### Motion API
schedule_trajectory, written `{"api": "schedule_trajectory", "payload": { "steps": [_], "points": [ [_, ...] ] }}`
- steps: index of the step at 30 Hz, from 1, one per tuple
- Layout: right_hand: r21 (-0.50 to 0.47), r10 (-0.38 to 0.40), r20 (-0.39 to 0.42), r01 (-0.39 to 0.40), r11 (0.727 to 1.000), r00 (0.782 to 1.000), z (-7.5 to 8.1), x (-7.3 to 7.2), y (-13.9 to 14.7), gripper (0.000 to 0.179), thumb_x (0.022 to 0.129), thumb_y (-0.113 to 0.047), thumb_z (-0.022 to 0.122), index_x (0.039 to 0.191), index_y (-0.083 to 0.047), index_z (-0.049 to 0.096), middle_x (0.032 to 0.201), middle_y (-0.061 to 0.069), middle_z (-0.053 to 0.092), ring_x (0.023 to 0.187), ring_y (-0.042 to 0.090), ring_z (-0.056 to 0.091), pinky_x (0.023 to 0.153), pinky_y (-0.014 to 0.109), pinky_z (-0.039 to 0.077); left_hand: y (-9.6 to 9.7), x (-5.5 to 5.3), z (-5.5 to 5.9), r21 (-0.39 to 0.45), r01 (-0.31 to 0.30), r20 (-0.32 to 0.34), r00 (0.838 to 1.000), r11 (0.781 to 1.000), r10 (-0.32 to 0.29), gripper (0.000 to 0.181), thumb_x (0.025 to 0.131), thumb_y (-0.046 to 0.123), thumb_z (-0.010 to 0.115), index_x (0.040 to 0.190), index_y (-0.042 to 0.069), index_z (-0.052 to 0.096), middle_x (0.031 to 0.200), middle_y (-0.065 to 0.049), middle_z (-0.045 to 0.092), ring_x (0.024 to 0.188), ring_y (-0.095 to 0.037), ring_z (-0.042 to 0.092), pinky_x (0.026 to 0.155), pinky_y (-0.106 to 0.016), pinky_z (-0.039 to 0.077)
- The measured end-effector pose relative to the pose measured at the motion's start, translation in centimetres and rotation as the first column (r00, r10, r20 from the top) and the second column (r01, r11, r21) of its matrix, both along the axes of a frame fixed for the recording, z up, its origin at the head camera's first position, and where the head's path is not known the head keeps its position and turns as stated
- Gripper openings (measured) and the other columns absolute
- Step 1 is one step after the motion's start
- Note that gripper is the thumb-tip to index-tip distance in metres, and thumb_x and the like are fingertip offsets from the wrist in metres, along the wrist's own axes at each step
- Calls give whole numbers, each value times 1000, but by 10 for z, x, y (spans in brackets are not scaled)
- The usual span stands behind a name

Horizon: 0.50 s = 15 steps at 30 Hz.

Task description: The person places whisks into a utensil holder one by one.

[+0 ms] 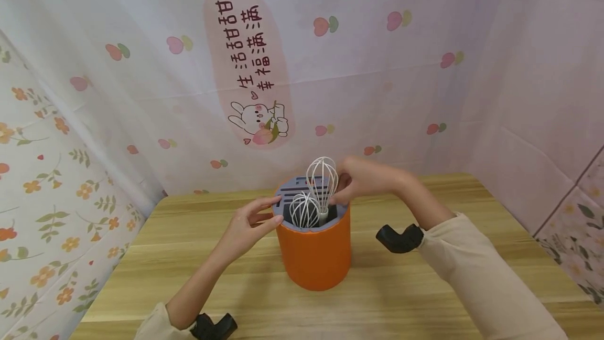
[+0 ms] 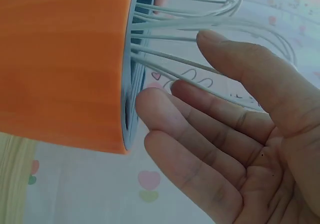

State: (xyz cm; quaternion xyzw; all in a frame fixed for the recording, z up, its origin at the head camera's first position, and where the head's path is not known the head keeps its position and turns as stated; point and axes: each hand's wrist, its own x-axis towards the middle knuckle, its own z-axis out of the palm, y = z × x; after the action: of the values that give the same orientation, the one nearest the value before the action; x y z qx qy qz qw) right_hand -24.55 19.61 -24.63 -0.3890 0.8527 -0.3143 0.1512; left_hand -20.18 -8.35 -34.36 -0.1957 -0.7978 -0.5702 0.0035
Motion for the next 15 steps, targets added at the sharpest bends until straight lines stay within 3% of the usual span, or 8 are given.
{"api": "schedule_trajectory", "payload": {
  "steps": [8,15],
  "points": [
    [-7,21,17,-21,1000,1000,-1,10,8,15,81,-17,71,88,-4,68,77,0,67,69,15,66,65,29,54,1,1,1,24,2,-16,1000,1000,-1,42,84,24,68,124,20,59,128,-8,52,105,-28,58,81,-38,51],
    [17,0,4,0,1000,1000,3,19,15,14,82,-19,70,88,-6,69,74,-4,65,65,14,64,62,28,53,-3,0,3,-29,10,-20,1000,1000,-11,42,85,28,66,126,22,57,131,-4,50,108,-27,57,82,-38,51]
  ]
}}
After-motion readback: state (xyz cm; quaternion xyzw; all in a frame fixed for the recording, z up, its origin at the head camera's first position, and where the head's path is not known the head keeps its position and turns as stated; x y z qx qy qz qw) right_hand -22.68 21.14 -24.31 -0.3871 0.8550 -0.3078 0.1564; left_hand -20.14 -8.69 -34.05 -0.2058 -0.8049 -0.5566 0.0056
